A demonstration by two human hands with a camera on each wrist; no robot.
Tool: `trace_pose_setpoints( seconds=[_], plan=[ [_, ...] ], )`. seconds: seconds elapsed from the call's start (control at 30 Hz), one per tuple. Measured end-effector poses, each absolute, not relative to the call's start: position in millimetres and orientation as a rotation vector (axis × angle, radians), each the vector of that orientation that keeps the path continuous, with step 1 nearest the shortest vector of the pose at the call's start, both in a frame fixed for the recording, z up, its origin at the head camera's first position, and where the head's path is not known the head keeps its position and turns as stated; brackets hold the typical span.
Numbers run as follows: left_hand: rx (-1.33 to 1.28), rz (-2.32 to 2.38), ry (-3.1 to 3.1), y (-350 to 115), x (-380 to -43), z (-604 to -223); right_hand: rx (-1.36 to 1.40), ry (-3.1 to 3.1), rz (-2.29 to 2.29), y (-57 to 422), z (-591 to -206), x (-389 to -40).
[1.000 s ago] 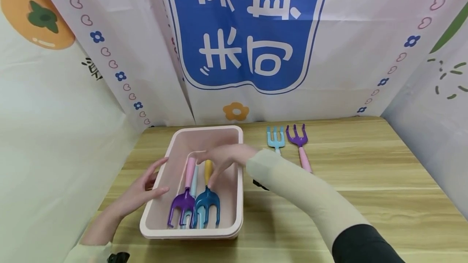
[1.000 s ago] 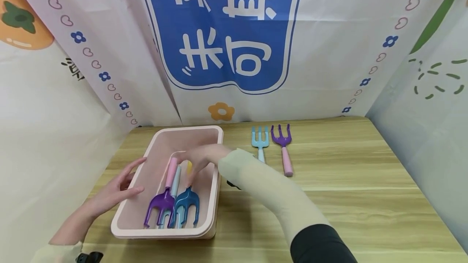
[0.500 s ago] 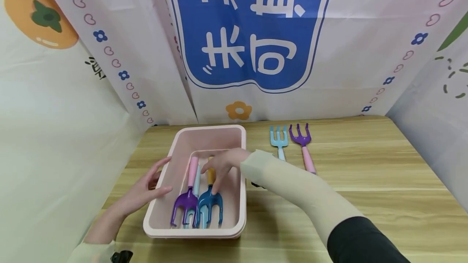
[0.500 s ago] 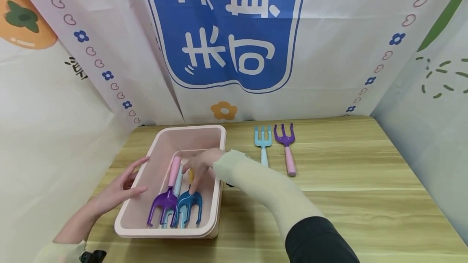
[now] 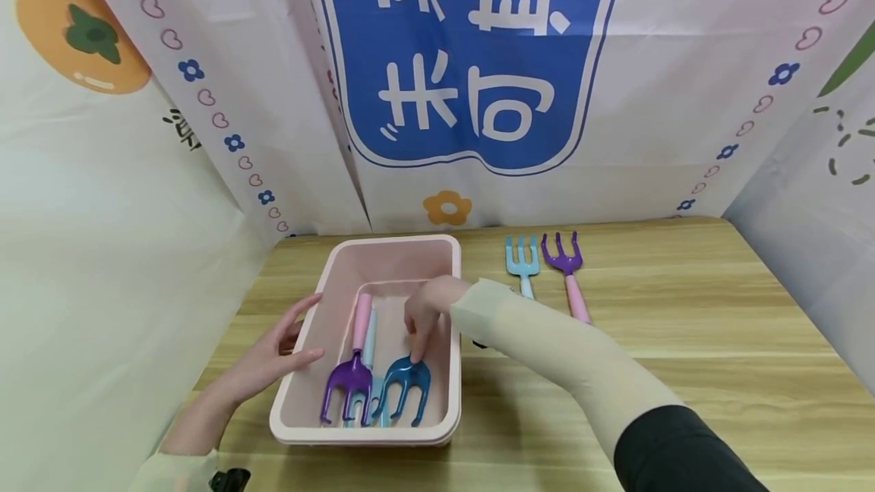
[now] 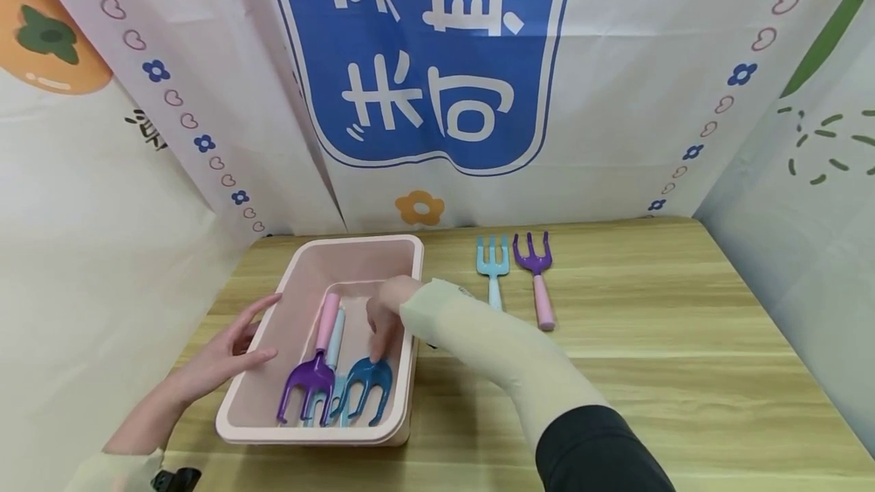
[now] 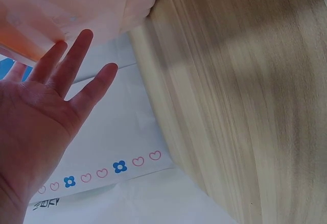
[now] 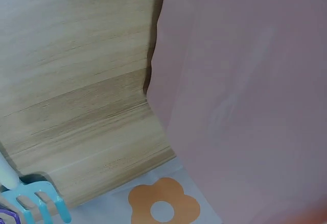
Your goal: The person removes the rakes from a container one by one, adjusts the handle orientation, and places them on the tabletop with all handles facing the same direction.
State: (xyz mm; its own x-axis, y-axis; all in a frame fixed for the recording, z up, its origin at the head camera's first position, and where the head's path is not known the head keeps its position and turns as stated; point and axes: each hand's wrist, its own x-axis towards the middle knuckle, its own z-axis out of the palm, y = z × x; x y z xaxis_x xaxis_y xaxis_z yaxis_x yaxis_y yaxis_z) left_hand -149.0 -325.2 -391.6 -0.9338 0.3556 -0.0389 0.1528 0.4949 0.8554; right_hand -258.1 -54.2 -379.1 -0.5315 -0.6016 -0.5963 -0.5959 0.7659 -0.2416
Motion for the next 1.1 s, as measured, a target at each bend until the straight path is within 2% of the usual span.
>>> trace_pose_setpoints(
  seconds=[0.2, 0.33, 0.43, 0.57, 0.73, 0.8, 0.93, 1.1],
  plan=[
    [0.452, 1.439, 2.507, -325.2, -147.4, -392.2, -0.791, 2.281, 0.023, -51.6, -380.4, -259.2],
    [0.439, 1.437, 2.508, -324.9, -147.0, -392.2, -0.669, 2.285, 0.062, -64.8, -411.5, -279.3],
    [0.430, 1.440, 2.497, -324.7, -147.1, -391.4, -0.632, 2.292, 0.040, -64.1, -404.8, -275.5],
    [0.421, 1.438, 2.492, -325.2, -146.9, -391.0, -0.628, 2.285, -0.064, -53.4, -376.8, -261.0],
    [0.414, 1.440, 2.486, -324.7, -147.3, -391.2, -0.680, 2.303, 0.103, -63.3, -407.6, -287.1],
    [0.413, 1.439, 2.486, -324.3, -147.4, -391.1, -0.744, 2.307, 0.174, -62.4, -402.8, -286.5],
    [0.421, 1.431, 2.499, -323.3, -147.3, -390.5, -0.883, 2.301, 0.208, -50.8, -364.8, -266.8],
    [0.434, 1.423, 2.521, -323.2, -146.9, -390.8, -0.982, 2.335, 0.157, -41.9, -350.4, -258.5]
  ],
)
